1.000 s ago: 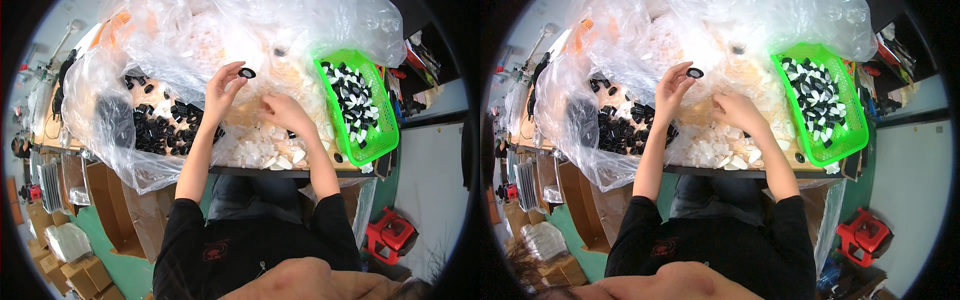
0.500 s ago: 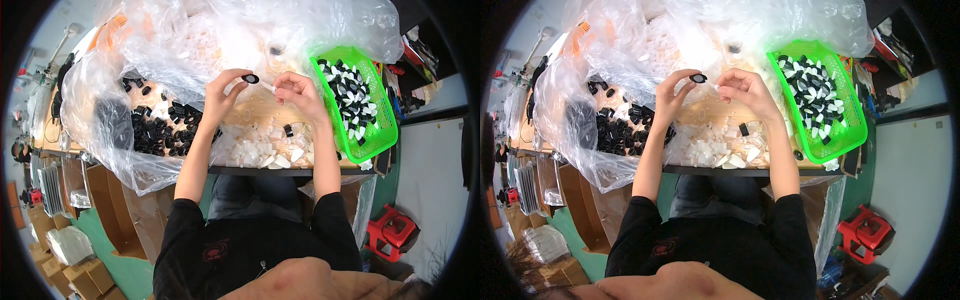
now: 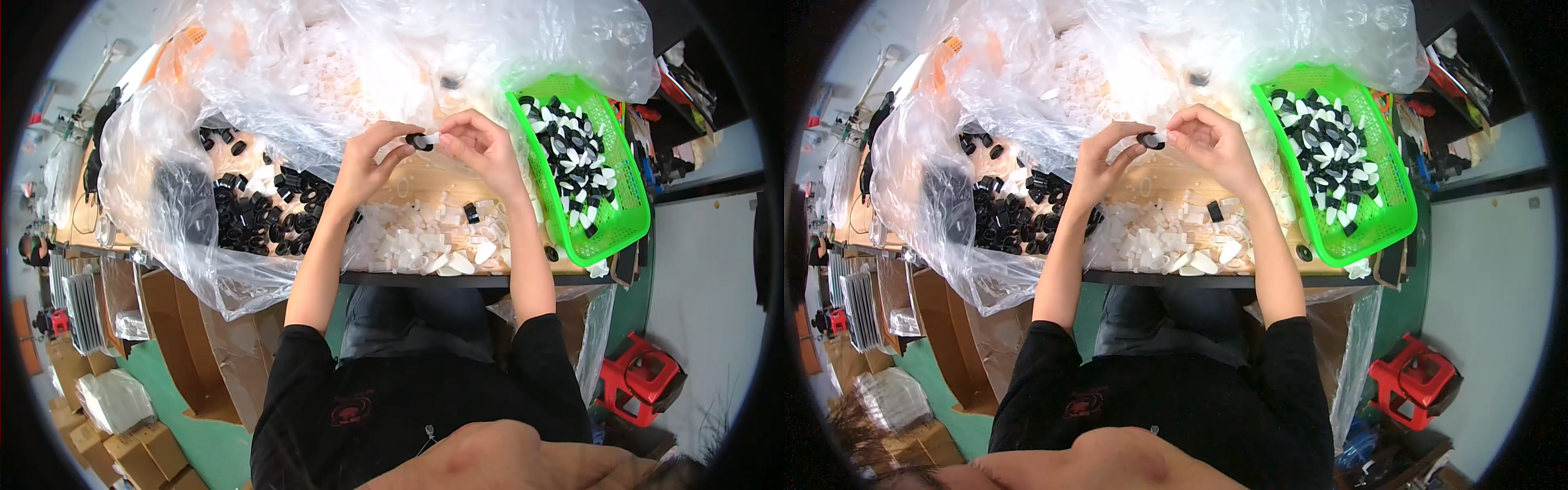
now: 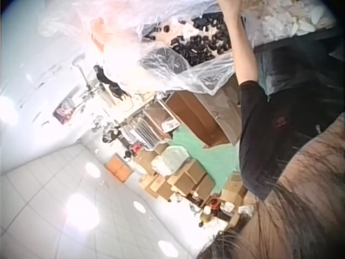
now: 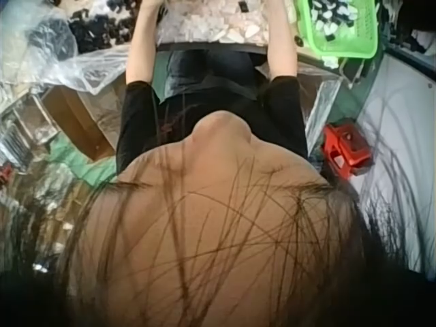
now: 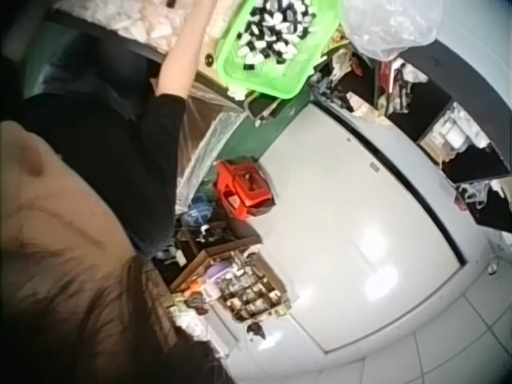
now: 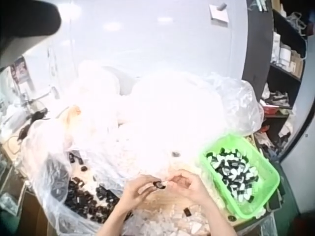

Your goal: Assembling small white plastic inserts into black plastic caps.

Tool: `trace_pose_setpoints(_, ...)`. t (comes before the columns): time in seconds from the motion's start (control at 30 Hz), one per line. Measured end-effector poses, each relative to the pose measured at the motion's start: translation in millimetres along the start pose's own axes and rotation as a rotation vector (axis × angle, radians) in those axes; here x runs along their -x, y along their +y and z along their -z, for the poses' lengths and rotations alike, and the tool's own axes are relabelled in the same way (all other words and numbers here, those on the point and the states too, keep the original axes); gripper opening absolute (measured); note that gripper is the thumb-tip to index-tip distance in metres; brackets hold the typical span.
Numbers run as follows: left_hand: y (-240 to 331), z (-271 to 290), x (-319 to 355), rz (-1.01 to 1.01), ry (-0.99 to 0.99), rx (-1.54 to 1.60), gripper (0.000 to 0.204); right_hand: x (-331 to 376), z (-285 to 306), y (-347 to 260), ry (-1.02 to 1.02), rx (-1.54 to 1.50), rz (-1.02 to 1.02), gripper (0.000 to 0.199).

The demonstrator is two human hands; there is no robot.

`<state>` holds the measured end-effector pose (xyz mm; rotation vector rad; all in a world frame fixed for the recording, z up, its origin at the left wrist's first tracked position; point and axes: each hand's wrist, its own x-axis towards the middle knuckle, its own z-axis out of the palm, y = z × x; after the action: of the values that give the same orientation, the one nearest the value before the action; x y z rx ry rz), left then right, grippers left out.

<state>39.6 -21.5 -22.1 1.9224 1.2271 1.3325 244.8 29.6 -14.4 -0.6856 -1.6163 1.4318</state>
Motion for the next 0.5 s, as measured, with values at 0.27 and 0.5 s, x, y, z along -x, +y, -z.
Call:
trace_pose_setpoints(0.27, -6, -5, 2, 0.045, 0.075, 0.011, 0.029, 2, -18, -6, 0.133, 0.524, 0.394, 0.011)
trace_pose_setpoints(0.5, -2, -5, 2, 0.026, 0.087, 0.009, 0.028, -1, -23, -1, 0.180, 0.708, 0.590, 0.013)
